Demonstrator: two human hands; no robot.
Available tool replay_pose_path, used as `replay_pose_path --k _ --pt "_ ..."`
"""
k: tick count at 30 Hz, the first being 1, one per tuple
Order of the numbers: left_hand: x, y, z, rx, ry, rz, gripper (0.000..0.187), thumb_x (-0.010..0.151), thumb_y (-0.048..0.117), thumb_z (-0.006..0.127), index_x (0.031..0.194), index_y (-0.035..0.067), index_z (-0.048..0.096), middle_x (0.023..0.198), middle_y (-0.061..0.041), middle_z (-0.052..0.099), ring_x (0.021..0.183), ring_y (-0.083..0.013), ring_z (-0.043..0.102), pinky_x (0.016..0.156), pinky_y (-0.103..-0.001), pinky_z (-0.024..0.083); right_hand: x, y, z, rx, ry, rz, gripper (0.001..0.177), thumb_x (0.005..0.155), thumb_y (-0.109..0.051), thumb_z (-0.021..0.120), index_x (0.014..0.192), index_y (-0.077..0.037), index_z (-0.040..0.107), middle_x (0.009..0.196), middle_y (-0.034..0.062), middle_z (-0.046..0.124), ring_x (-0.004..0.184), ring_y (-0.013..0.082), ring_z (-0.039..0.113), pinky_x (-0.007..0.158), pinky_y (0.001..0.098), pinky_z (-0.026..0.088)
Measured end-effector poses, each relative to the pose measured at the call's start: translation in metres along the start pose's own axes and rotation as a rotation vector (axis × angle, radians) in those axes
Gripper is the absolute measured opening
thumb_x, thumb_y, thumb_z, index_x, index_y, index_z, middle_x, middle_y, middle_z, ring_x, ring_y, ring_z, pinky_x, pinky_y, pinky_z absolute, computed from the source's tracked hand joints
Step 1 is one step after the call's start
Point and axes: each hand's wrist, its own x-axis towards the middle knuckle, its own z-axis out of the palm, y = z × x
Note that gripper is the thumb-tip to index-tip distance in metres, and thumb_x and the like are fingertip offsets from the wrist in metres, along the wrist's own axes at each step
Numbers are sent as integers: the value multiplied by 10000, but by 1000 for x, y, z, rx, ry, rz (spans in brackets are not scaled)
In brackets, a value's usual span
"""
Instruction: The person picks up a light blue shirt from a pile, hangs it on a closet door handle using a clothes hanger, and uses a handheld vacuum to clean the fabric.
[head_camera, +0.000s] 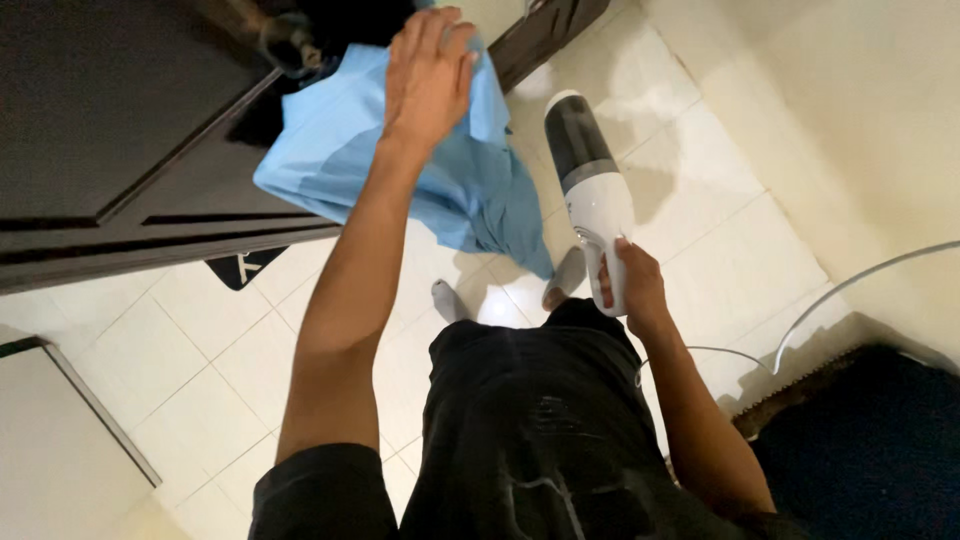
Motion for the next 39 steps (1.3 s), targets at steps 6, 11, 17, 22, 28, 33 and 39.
replay_pose_path --k 6,11,17,22,28,33,39 --pt "46 -16 73 465 -678 -465 578 783 158 736 1322 35 567 1293 -198 602 1223 -418 546 1003 -660 350 33 -43 -56 -89 -21 46 417 1051 -379 491 867 -15 580 614 62 528 427 152 433 397 307 375" --pt "27 7 130 494 -791 -477 288 953 124 619 1230 128 698 1200 -117 719 1155 -330 650 1023 -648 349 53 -64 -86 -95 -46 48 409 1048 -374 497 880 -12 589 615 60 519 433 146 440 394 305 380" --pt "-18 61 186 443 -1032 -392 254 960 136 611 1155 180 768 1222 -53 732 1151 -261 681 1056 -528 370 67 -77 -97 -142 -100 24 416 1059 -388 495 901 -12 578 625 61 521 448 141 443 404 302 375" --pt "-91 91 234 397 -1100 -374 238 928 140 660 1147 144 753 1215 -36 727 1137 -241 681 893 -453 475 60 -79 -89 -241 -134 14 434 1040 -416 498 905 -13 585 624 62 530 439 150 442 407 303 379" --pt "-198 153 278 316 -1081 -343 165 934 151 676 1003 199 819 1042 14 780 1034 -224 714 794 -444 490 40 -76 -67 -293 -203 68 417 1036 -401 493 906 -14 576 628 58 526 443 145 439 414 303 383" --pt "-245 215 248 230 -1212 -348 164 953 160 665 1010 167 818 1012 -18 776 994 -227 710 962 -472 403 17 -70 -52 -345 -307 42 411 1052 -360 478 881 -2 584 618 78 521 438 154 431 425 301 376" --pt "-299 253 195 244 -1296 -226 319 787 379 750 1040 190 794 1063 -13 743 1126 -231 622 1136 -445 213 -24 -63 -34 -420 -336 -6 398 1065 -359 463 892 -17 568 656 58 535 467 140 440 421 313 376"
